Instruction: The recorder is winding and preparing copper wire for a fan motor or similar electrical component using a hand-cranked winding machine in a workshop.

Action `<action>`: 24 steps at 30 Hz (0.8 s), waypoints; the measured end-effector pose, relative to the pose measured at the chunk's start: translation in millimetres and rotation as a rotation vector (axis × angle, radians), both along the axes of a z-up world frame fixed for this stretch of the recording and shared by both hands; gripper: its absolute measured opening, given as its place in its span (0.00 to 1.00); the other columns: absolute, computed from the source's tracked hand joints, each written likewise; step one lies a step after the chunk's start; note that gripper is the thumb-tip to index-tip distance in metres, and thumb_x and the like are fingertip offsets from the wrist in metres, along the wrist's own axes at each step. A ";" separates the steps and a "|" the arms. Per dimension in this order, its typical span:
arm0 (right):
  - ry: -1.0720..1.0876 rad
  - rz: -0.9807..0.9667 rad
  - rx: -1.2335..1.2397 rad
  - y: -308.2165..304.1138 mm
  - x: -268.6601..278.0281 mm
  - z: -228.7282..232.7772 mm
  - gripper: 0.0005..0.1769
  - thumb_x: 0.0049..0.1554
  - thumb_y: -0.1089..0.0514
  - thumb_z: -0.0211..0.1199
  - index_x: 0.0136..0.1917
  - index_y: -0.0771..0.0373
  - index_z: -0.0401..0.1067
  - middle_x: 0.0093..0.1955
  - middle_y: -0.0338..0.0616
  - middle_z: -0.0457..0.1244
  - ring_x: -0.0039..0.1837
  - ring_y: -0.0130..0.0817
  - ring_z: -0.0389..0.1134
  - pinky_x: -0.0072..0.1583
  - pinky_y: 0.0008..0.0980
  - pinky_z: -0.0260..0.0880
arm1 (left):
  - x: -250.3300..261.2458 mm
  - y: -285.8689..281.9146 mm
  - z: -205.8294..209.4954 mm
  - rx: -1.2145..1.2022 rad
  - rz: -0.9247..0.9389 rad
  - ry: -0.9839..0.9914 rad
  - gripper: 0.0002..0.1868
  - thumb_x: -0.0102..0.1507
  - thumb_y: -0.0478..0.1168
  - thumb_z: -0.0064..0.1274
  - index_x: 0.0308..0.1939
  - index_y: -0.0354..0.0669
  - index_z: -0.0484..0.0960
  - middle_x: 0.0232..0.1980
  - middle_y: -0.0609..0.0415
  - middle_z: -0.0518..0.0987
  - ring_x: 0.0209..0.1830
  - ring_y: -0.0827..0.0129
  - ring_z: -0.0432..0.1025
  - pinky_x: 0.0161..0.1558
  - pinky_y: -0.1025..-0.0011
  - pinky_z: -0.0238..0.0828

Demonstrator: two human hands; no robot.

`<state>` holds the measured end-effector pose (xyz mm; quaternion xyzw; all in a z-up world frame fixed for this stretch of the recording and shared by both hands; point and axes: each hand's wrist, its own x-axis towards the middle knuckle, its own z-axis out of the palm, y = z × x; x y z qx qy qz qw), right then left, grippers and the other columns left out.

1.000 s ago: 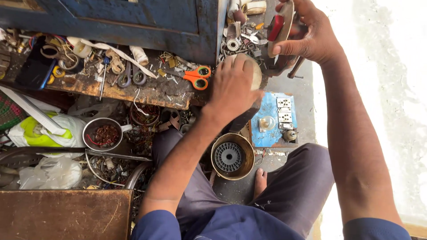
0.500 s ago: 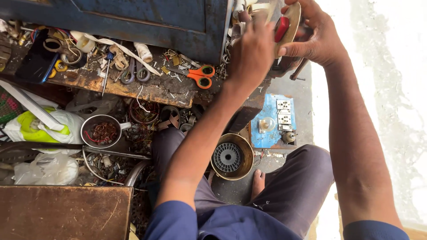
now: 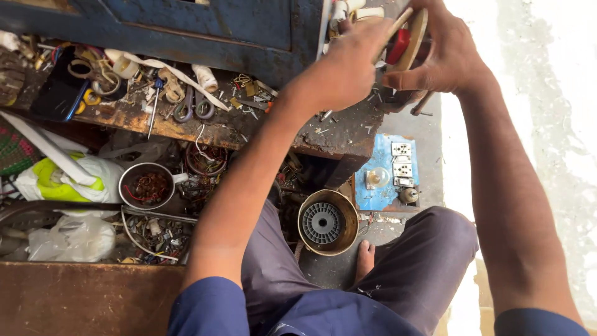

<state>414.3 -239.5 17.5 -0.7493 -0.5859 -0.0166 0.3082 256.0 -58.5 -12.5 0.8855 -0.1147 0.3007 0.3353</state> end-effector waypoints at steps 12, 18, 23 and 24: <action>0.100 0.105 0.026 1.0 -1.6 3.5 0.59 0.40 0.37 0.86 0.73 0.67 0.62 0.59 0.54 0.68 0.58 0.45 0.75 0.57 0.40 0.80 | 23.9 -10.9 -18.0 -0.257 0.094 -0.117 0.17 0.64 0.26 0.52 0.56 0.38 0.79 0.55 0.48 0.81 0.55 0.62 0.80 0.59 0.66 0.79; -0.010 0.054 0.031 0.5 -2.6 1.9 0.66 0.34 0.37 0.87 0.77 0.65 0.61 0.63 0.57 0.68 0.58 0.47 0.75 0.58 0.42 0.79 | 48.6 -1.4 -36.4 -0.519 -0.041 -0.076 0.14 0.64 0.33 0.61 0.55 0.38 0.83 0.49 0.51 0.87 0.46 0.70 0.85 0.50 0.72 0.86; -0.060 0.092 0.050 8.5 -20.0 20.2 0.64 0.34 0.39 0.85 0.75 0.65 0.60 0.67 0.59 0.64 0.59 0.50 0.73 0.56 0.43 0.78 | 48.9 5.8 -33.3 -0.524 -0.007 -0.051 0.12 0.62 0.34 0.64 0.49 0.38 0.87 0.45 0.51 0.89 0.44 0.69 0.85 0.50 0.71 0.84; -0.084 0.109 0.053 8.0 -11.5 14.2 0.60 0.38 0.40 0.86 0.75 0.64 0.61 0.65 0.56 0.66 0.61 0.48 0.73 0.59 0.42 0.78 | 45.3 7.3 -33.8 -0.445 0.029 -0.101 0.12 0.61 0.32 0.63 0.48 0.37 0.86 0.46 0.49 0.88 0.46 0.66 0.84 0.50 0.69 0.83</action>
